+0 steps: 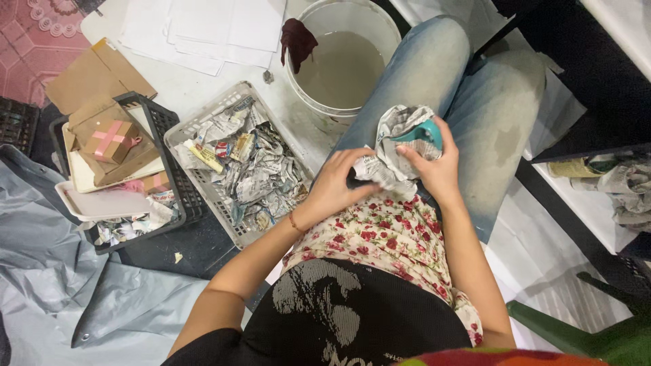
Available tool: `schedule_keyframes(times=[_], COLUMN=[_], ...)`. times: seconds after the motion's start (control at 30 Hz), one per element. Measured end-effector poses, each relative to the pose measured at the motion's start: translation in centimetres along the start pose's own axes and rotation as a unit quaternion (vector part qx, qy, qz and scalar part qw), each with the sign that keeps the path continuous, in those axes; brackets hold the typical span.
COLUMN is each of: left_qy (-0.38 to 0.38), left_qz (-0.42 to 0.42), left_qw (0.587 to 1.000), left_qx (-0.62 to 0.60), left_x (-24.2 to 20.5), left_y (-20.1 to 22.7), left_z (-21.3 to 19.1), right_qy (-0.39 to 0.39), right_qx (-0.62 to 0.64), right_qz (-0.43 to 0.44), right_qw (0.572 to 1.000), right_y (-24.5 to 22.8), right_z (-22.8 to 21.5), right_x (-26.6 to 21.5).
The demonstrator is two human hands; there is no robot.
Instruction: The person repeatedly picks newspaper sheets from a basket, wraps small objects such as a teal mug and a clear glass, and places the wrapped items onto a nearby shelf. The person handles each item one at a time, folding the paper around the object before setting it down.
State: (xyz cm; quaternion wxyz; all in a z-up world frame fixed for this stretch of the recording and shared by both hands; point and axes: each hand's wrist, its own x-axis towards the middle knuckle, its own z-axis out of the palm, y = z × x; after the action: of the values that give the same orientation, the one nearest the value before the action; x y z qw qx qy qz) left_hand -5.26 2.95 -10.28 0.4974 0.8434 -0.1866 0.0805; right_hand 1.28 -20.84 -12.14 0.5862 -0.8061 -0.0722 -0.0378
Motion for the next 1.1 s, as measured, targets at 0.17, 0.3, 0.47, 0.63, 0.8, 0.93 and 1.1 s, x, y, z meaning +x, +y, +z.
schedule_keyframes(times=[0.17, 0.3, 0.47, 0.63, 0.8, 0.93, 1.1], left_qy=[-0.027, -0.043, 0.114, 0.161, 0.08, 0.016, 0.038], left_qz=[-0.031, -0.038, 0.002, -0.117, -0.081, -0.075, -0.056], left_qw=[0.998, 0.994, 0.979, 0.845, 0.889, 0.913, 0.935], left_qx=[-0.053, -0.095, -0.17, -0.497, -0.444, -0.4, -0.347], left_x=[1.4, 1.5, 1.8, 2.4, 1.7, 1.0, 1.8], left_y=[-0.3, -0.4, -1.6, -3.3, -2.5, -1.6, 0.5], left_z=[0.6, 0.6, 3.5, 7.6, 7.9, 6.1, 5.7], right_qy=[0.027, 0.039, -0.042, -0.13, -0.163, -0.097, -0.103], right_qx=[-0.005, -0.106, -0.214, -0.195, -0.124, -0.154, -0.148], right_qz=[-0.057, -0.084, -0.11, -0.144, -0.127, -0.068, -0.133], right_qw=[0.998, 0.99, 0.97, 0.961, 0.971, 0.981, 0.975], right_y=[-1.1, -1.9, -2.4, -2.7, -3.6, -3.5, -2.1], right_z=[0.4, 0.2, 0.4, -0.7, -1.1, -0.3, -0.2], right_x=[-0.4, -0.3, -0.1, -0.8, -0.5, -0.9, -0.8])
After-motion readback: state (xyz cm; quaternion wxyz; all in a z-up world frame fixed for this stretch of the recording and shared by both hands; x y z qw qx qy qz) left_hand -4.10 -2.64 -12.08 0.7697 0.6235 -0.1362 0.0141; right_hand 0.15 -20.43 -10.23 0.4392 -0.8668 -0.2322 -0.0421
